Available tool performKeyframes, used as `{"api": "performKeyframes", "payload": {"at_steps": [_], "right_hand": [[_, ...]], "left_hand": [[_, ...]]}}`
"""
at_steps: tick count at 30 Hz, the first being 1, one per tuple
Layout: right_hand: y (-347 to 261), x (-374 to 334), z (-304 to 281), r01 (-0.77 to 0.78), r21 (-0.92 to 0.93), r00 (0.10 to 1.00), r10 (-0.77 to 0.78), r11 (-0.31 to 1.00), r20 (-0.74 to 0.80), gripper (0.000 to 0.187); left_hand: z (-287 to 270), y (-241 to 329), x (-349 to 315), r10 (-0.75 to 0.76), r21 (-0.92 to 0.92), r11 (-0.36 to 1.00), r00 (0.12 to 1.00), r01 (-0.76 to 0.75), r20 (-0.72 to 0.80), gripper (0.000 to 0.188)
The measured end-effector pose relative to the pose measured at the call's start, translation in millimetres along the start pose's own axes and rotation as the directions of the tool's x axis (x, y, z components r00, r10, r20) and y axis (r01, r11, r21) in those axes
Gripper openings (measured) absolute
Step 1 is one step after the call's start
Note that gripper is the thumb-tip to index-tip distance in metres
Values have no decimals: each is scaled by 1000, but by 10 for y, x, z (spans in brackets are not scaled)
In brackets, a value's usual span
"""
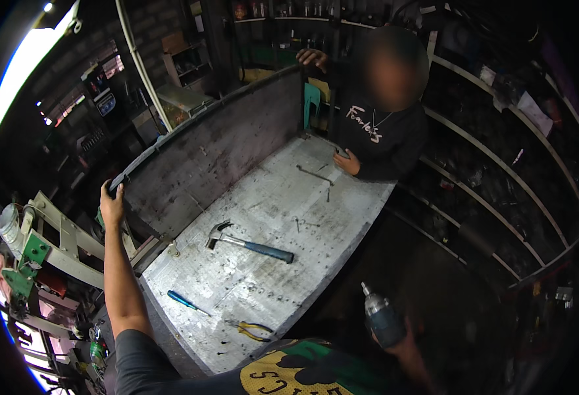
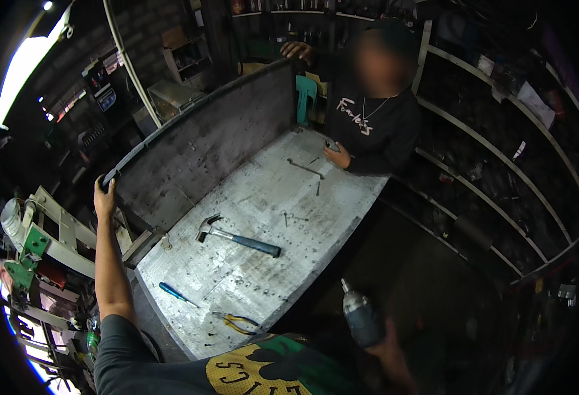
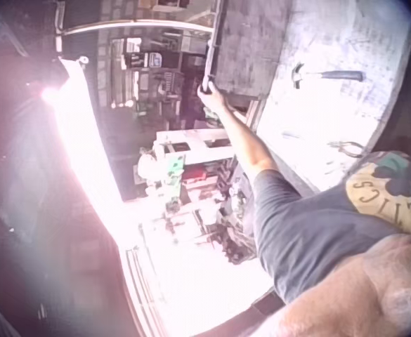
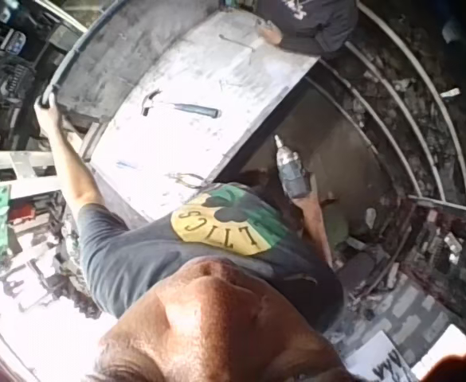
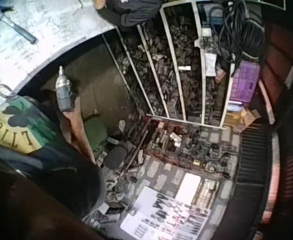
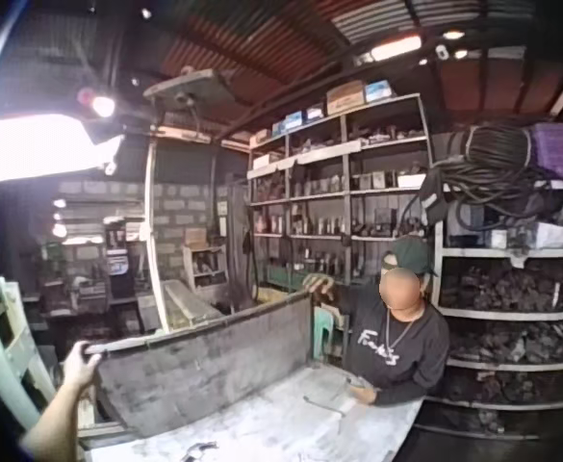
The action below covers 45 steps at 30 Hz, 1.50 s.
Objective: The person retrieves a drill bit and uses a cordless impact driver to fasten screws into a large metal sheet or frame on a workbench. Another person assists by holding the metal piece steady during the process.
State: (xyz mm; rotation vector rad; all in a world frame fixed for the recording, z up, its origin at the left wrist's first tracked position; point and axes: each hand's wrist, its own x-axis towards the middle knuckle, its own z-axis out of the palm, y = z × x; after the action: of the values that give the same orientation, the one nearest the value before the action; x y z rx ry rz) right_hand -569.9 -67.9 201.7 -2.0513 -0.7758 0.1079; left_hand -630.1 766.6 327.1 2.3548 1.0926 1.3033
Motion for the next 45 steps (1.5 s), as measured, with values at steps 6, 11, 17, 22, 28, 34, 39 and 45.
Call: {"api": "performKeyframes", "payload": {"at_steps": [6, 11, 17, 22, 28, 34, 39, 45], "right_hand": [[635, -432, -678, -226, 325, 961, 264, 918, -78, 49], [1351, -533, -1230, 17, -277, 969, -85, 961, -233, 36], [1660, -584, -1850, -335, 646, 779, 587, 686, -220, 32], [1785, 21, -2179, -389, 580, 785, 587, 716, -199, 31], [2108, 993, -2562, -432, 464, 829, 543, 774, -134, 30], [2475, 2041, -2990, -464, 402, 851, 523, 789, -44, 30], [2855, 2728, -3258, -465, 363, 876, 479, 807, 57, 29], [3294, 3358, -3363, -403, 360, 914, 349, 842, 207, 28]], "left_hand": [[28, 35, 79, -123, 422, 902, 992, 96, 36, 72], [69, 707, -84, -389, 553, 744, 916, 375, -98, 83], [622, 1939, -1065, 229, 379, 911, 963, -162, -141, 55], [1335, 2734, -917, 476, 324, 839, 878, -436, -52, 66], [2013, 3011, -155, -60, 626, 779, 991, -29, 120, 97], [2519, 3096, -82, -183, 626, 757, 980, 187, -71, 105], [2379, 3336, 104, -328, 728, 649, 944, 219, 9, 107], [2341, 3583, -672, -177, 635, 769, 978, 69, 108, 104]]}}
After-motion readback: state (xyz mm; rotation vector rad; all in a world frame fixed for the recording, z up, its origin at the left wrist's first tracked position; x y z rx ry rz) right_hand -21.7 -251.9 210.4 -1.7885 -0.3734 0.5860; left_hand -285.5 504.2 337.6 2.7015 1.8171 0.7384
